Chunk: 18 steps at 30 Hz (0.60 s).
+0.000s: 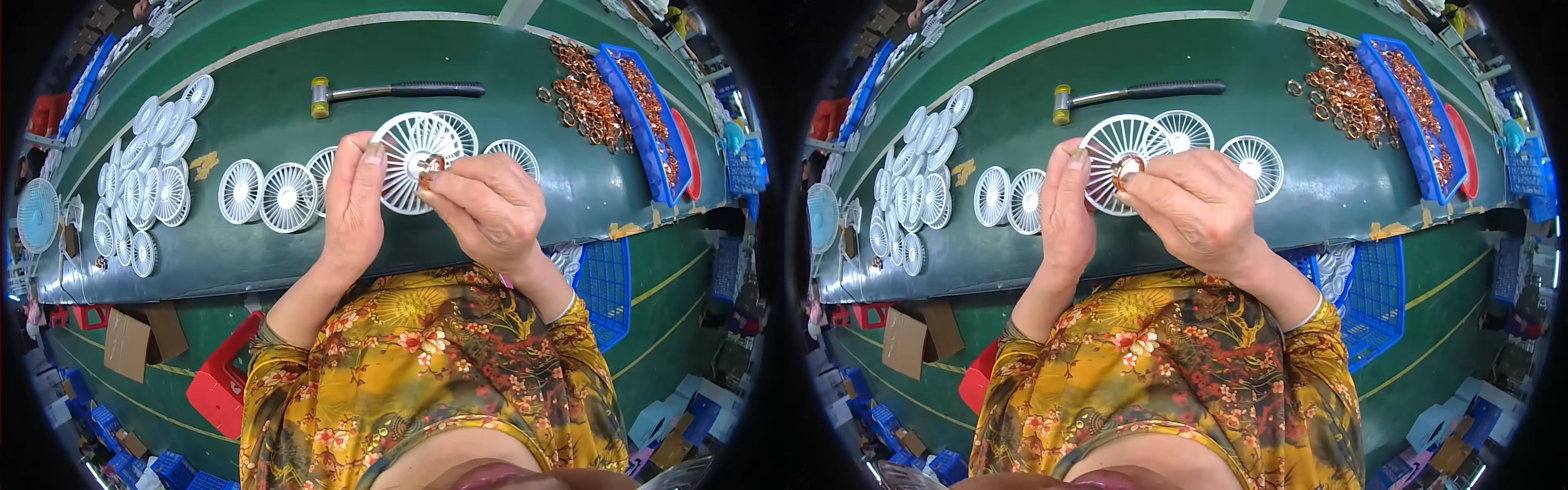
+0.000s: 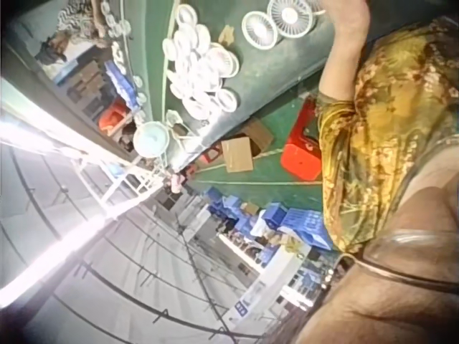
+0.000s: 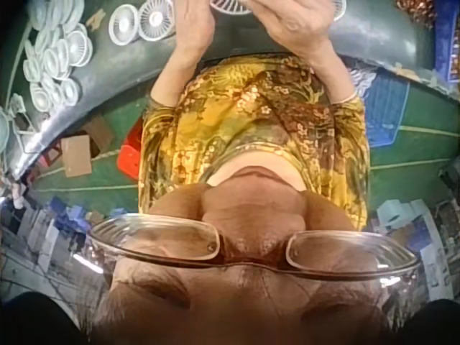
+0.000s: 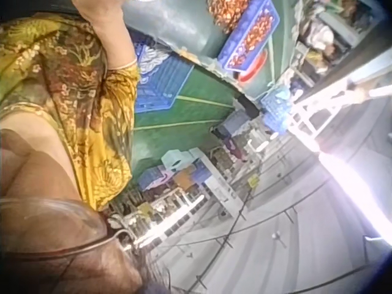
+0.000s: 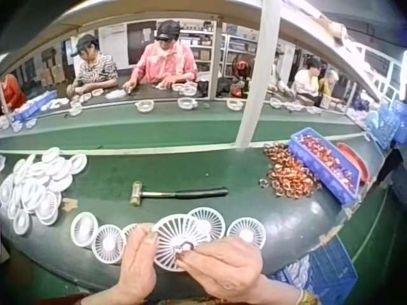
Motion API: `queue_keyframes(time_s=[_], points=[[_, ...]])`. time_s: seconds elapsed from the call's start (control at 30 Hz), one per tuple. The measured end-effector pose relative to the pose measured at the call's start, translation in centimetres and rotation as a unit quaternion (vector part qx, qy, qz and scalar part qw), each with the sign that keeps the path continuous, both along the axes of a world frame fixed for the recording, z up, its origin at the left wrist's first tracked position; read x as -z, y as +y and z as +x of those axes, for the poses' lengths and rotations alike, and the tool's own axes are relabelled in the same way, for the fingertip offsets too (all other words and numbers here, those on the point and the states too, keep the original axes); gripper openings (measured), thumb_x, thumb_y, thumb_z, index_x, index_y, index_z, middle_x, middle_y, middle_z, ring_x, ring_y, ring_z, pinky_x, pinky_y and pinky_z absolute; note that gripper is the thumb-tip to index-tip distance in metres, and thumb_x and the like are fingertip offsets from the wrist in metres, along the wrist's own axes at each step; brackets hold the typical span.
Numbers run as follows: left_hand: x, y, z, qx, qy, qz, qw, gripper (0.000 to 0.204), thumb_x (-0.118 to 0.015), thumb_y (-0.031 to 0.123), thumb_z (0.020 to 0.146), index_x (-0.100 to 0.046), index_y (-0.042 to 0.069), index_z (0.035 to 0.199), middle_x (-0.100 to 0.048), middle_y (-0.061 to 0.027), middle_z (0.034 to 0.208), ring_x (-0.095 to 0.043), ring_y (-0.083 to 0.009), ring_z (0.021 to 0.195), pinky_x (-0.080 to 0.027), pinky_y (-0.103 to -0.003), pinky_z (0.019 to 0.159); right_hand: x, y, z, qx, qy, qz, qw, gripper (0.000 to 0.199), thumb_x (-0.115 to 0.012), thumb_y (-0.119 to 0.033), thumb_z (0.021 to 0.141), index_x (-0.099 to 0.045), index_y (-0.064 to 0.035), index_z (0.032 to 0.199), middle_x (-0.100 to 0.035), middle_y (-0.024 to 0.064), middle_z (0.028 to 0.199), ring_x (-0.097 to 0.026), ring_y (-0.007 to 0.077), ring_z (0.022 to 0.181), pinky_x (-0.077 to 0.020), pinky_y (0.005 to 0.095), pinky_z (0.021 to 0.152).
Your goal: Assembling small metal components into plastic fan guards and tapping them into place with a mallet.
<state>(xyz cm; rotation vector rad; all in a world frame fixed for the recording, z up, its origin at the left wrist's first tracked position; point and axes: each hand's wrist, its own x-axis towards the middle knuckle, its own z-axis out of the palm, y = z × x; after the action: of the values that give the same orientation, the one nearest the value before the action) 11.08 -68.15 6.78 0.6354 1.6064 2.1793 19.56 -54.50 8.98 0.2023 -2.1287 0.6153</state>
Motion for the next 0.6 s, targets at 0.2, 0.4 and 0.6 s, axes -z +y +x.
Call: queue_keyframes(time_s=[0.2,0.4,0.6], points=[[0.1,-0.3,0.8,0.006,0.019,-0.001,1.000,0.025,-0.042,0.017,0.100,-0.046,0.002,0.119,-0.058,-0.0034,0.100,-0.053,-0.0059,0.086,-0.045,-0.022,0.077,0.3,-0.6,-0.4,0.045,-0.058,-0.020,0.997,0.015,-0.077,-0.010,0.069,-0.067,-0.0092,0.080,-0.063,0.0027,0.074,-0.059,0.0199,0.063,-0.0471,0.0312,0.055],[0.2,-0.1,1.6,0.033,0.030,0.017,0.999,0.023,-0.045,0.009,0.097,-0.042,0.001,0.119,-0.056,-0.0051,0.106,-0.052,-0.0068,0.091,-0.045,-0.023,0.080,-0.1,-0.3,-0.6,0.050,-0.124,0.070,0.989,0.010,-0.069,-0.010,0.074,-0.060,-0.0088,0.079,-0.052,0.0033,0.068,-0.055,0.0216,0.063,-0.0451,0.0341,0.055],[0.5,0.2,1.5,0.040,0.004,0.037,0.998,0.023,-0.043,0.005,0.097,-0.036,0.000,0.119,-0.055,-0.0086,0.104,-0.054,-0.0091,0.089,-0.047,-0.025,0.078,0.3,-0.1,-0.8,0.055,-0.138,0.036,0.988,0.009,-0.068,-0.010,0.076,-0.059,-0.0082,0.080,-0.052,0.0047,0.069,-0.056,0.0229,0.064,-0.0455,0.0347,0.056]])
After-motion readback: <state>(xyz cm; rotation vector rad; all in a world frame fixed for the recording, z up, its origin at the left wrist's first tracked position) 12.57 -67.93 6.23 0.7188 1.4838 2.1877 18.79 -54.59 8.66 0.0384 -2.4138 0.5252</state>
